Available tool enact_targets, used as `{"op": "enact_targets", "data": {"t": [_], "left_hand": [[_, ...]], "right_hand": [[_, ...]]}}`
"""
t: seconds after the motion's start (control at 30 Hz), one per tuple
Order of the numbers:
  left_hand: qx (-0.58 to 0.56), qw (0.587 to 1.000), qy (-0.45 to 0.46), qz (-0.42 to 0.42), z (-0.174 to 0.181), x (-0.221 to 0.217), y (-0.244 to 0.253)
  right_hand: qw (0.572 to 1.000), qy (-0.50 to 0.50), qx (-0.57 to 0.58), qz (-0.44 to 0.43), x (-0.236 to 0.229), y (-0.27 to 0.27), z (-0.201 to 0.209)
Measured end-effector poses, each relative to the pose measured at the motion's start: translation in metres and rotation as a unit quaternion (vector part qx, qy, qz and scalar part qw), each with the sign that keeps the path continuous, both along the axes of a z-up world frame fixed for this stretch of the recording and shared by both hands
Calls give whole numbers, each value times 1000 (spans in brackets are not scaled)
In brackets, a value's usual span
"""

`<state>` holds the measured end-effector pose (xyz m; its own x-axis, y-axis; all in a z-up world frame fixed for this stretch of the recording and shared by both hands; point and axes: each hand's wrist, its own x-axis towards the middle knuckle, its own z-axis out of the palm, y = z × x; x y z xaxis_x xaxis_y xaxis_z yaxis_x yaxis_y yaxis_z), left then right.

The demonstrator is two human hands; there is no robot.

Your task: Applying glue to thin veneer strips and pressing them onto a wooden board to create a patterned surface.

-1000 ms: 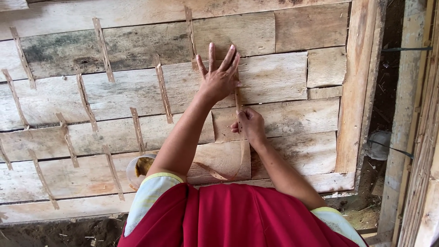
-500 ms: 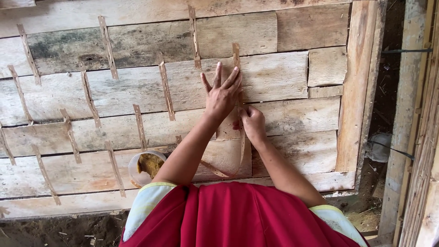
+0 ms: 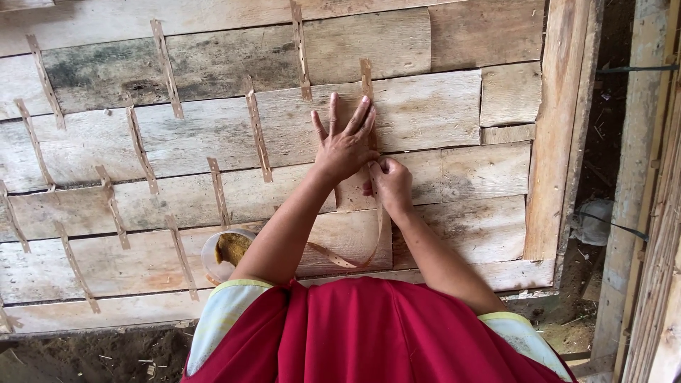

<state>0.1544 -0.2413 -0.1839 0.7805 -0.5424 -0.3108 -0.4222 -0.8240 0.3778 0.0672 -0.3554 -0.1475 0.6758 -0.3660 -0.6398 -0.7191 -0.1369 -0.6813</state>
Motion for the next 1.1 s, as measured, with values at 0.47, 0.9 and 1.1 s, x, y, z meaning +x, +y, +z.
{"op": "enact_targets", "data": {"t": [0.47,0.9,1.1], "left_hand": [[11,1000,10,-22,17,3,2],[7,999,-26,-26,0,-1,7],[14,1000,-26,-8,-5,1,6]], "right_hand": [[997,-27,71,-26,-14,-8,-9],[950,-203,-191,145,18,-17,22],[842,-300,-422,154,91,-56,-55]]}}
